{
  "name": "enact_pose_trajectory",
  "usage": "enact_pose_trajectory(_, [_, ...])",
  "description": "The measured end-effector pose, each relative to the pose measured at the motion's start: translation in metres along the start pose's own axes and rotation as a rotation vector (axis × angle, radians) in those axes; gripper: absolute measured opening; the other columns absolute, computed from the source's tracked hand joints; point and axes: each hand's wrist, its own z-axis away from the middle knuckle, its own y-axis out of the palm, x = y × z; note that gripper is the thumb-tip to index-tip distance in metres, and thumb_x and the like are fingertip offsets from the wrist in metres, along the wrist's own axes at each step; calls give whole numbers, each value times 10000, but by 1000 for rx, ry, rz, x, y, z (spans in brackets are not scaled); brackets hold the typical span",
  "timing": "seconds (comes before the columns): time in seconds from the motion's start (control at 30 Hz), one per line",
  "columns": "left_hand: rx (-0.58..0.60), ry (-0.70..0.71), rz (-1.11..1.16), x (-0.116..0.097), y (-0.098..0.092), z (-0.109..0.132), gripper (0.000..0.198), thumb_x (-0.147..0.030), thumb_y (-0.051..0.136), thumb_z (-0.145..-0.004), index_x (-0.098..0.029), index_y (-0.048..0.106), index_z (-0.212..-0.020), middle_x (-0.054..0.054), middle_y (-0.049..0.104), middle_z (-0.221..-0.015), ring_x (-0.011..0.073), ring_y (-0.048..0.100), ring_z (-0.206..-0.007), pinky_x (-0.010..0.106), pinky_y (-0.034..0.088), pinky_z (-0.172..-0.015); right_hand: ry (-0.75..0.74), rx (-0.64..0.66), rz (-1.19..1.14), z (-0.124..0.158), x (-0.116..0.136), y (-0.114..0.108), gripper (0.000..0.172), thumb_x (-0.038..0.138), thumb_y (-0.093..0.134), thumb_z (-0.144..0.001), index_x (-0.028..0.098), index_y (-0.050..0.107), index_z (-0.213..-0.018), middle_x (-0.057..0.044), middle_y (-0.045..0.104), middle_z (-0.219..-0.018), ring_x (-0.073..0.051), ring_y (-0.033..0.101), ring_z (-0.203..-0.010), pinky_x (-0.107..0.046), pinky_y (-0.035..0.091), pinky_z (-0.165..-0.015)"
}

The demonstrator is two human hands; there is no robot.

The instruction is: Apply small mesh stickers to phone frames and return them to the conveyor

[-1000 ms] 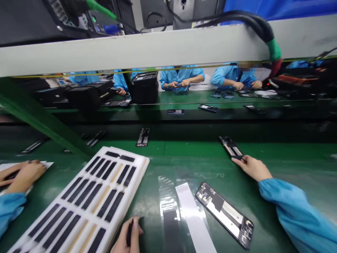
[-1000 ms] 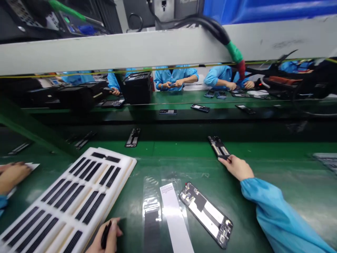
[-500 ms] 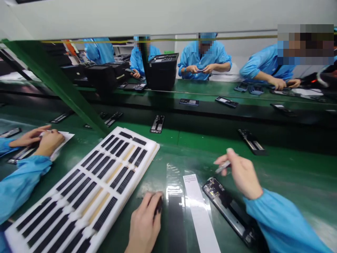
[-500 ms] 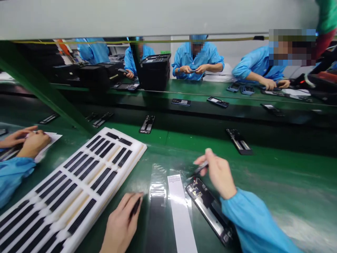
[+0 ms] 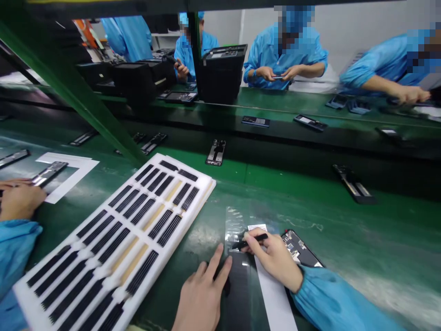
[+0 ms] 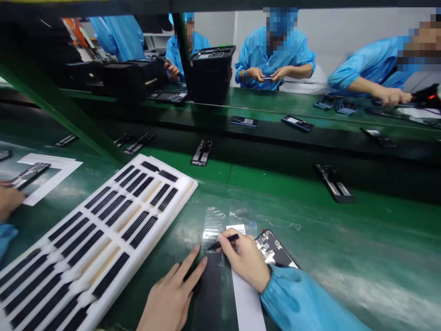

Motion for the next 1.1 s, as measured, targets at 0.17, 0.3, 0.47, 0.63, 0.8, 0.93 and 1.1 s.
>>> enact_pose_trajectory(0.17, [-32,13,58,0,2,-4,698,16,446,-785,-288,555,-1404,36,420,-1561,241,696,-917,339,605,-660,27,0,-60,-1,-3,9,338,471,499,-1010,193,677,-937,-68,754,-852,-226,752,-794,-305,580,-744])
enact_pose_trajectory(0.3, [-189,-118,474,-5,-5,-9,460,-61,463,-862,-250,651,-1237,75,646,-1354,264,695,-969,364,595,-767,35,-81,-255,4,17,-3,333,480,565,-978,182,713,-962,-73,764,-823,-225,753,-762,-307,607,-740])
enact_pose_trajectory(0.47, [-197,-586,1758,-34,-38,-21,404,-552,429,-985,-190,594,-1061,33,688,-720,79,496,-398,167,332,-356,-93,-131,-386,23,51,-30,232,388,591,-990,226,755,-975,-47,767,-792,-188,754,-738,-269,624,-741])
enact_pose_trajectory(0.63, [-228,-652,2240,-56,-62,-29,550,-649,444,-949,-134,593,-1071,24,650,-624,32,403,-331,135,239,-341,12,-77,-424,34,63,-29,310,458,611,-964,196,773,-942,-120,786,-968,-224,783,-747,-261,656,-664])
enact_pose_trajectory(0.8, [-263,-674,2221,-59,-62,-31,577,-646,487,-931,-91,623,-1011,98,705,-685,49,457,-348,136,242,-329,92,-36,-514,35,61,-26,290,467,617,-962,203,737,-963,-103,795,-920,-216,784,-708,-268,659,-684])
enact_pose_trajectory(0.93, [-281,-686,2185,-61,-60,-33,553,-621,505,-934,-87,626,-1014,94,705,-682,47,453,-348,139,252,-337,95,-40,-511,34,63,-27,297,475,622,-958,198,728,-951,-96,794,-878,-224,785,-724,-271,659,-693])
enact_pose_trajectory(1.1, [-292,-683,2158,-63,-59,-33,532,-596,495,-948,-90,630,-1038,98,705,-717,47,446,-343,141,234,-322,78,-31,-455,33,63,-29,334,489,599,-964,191,741,-915,-107,789,-953,-229,787,-768,-270,656,-721])
